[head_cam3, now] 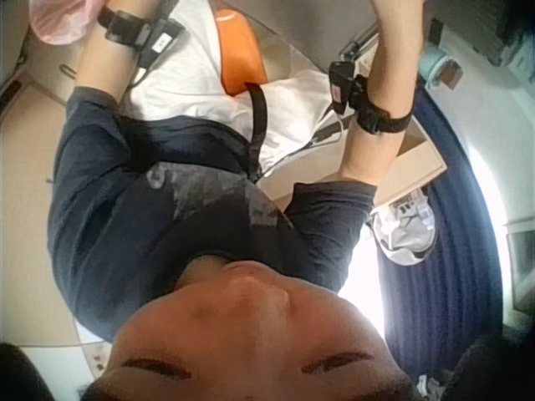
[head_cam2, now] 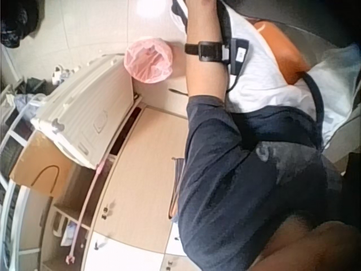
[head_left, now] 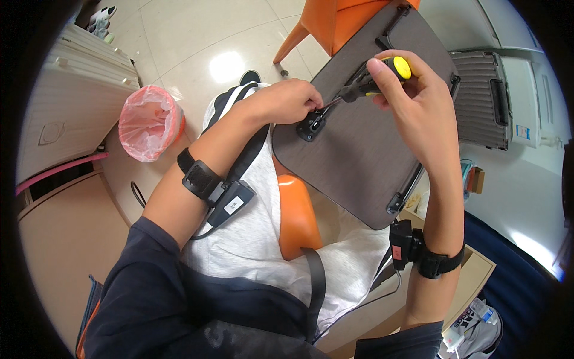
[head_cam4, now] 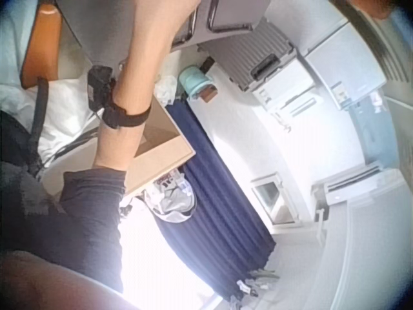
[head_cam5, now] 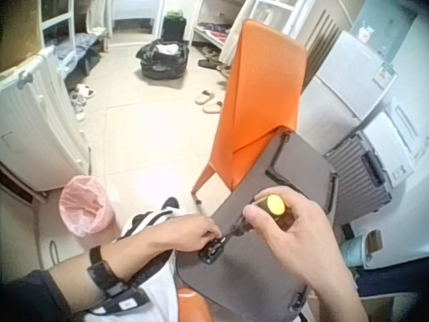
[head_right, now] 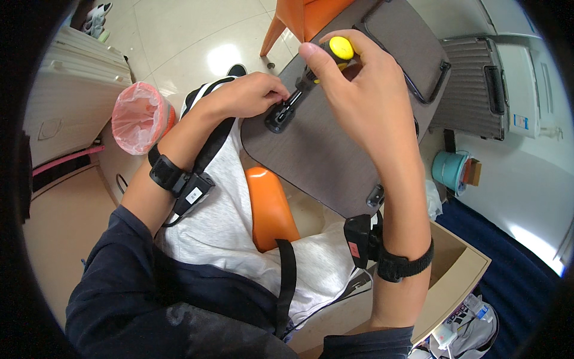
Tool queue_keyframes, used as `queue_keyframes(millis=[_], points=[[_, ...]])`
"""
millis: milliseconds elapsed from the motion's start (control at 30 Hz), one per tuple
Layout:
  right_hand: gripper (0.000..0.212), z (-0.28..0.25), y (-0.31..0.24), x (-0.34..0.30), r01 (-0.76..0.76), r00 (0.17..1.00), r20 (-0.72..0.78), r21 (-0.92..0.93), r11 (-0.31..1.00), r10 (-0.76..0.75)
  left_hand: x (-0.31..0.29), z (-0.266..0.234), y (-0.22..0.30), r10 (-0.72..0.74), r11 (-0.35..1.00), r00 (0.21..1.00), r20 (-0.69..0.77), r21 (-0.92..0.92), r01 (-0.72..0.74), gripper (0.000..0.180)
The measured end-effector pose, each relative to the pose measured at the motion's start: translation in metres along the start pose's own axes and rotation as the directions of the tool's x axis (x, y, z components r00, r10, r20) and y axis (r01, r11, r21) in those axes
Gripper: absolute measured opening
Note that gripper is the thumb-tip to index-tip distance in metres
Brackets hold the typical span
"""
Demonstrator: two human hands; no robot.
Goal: The person uses a screwdriver to tighten screws on the leg brackets of a small, foldable table, then uses their hands to adjust the bracket and check the tightness.
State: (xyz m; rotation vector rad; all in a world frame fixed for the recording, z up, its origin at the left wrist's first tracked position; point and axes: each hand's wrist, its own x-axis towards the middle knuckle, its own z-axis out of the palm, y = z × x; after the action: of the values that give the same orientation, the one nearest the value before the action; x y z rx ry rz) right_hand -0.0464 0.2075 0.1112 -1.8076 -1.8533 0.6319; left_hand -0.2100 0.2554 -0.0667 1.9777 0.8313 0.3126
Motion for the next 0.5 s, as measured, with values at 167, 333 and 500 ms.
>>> queue_keyframes(millis=[167, 333, 500], points=[[0.034, -0.007, -0.008, -0.014, 0.049, 0.998, 0.041, -0.071, 0.996, -0.046, -0.004, -0.001, 0.003, -0.025, 0.997, 0.999, 0.021, -0.078, 0.026, 0.02], [0.031, -0.017, -0.027, -0.024, 0.152, 0.986, 0.083, -0.127, 0.98, -0.142, -0.004, -0.003, 0.007, 0.023, 0.999, 0.999, -0.023, -0.043, -0.024, 0.019], [0.031, -0.015, -0.031, -0.022, 0.202, 0.976, 0.102, -0.073, 0.977, -0.194, -0.005, -0.003, 0.007, 0.036, 0.999, 0.997, -0.066, -0.012, -0.037, 0.017]])
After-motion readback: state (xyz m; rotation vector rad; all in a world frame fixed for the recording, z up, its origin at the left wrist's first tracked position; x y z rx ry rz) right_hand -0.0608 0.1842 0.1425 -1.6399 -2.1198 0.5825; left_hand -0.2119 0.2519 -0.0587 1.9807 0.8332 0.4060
